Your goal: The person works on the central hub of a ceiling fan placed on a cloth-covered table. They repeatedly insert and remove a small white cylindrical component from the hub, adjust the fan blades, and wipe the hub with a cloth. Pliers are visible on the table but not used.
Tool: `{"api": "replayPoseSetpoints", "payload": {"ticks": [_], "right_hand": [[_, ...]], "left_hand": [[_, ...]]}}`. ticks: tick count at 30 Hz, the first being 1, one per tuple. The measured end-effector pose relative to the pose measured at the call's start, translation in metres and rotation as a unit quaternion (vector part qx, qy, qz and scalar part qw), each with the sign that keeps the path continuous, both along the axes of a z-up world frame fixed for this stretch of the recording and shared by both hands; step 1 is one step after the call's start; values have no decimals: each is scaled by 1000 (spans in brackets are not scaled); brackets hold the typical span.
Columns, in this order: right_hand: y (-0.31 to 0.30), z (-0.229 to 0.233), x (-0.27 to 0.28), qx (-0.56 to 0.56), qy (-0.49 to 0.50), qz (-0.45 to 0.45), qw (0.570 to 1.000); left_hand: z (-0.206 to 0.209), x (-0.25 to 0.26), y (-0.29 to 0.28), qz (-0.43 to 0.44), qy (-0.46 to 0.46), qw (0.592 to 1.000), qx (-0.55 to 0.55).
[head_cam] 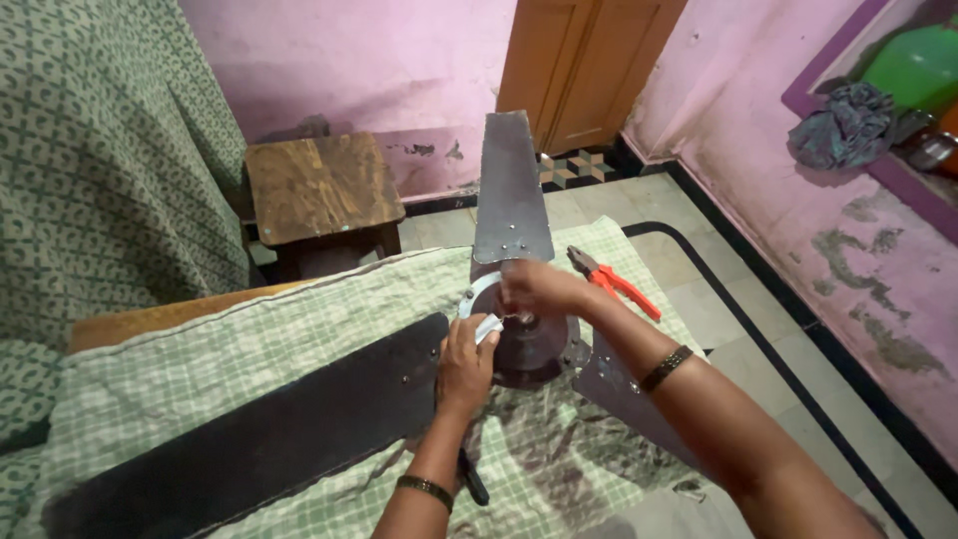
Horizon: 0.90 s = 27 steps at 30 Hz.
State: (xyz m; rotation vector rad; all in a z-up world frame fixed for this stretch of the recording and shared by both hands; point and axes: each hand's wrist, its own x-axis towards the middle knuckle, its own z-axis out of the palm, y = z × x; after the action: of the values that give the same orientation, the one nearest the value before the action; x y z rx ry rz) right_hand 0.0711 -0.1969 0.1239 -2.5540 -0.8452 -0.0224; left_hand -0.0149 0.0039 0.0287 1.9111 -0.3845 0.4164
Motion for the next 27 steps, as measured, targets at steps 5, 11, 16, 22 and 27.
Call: {"api": "replayPoseSetpoints", "payload": {"ticks": [5,11,16,22,27], "right_hand": [[1,-21,24,-235,196,-46,951],[31,-37,49,-417,124,-99,895],[20,-44,37,-345,101,-187,914],[-19,-43,38,-52,151,-354,921],[-57,-39,14,430,248,-348,796]], "left_hand": [[-2,-4,0,-8,16,1000,2],[-1,-2,3,3,-30,1000,5],[1,-1,3,-5,-52,999,-17],[1,-6,4,-5,-15,1000,14],[0,-5,3,-10,-33,999,17]]}}
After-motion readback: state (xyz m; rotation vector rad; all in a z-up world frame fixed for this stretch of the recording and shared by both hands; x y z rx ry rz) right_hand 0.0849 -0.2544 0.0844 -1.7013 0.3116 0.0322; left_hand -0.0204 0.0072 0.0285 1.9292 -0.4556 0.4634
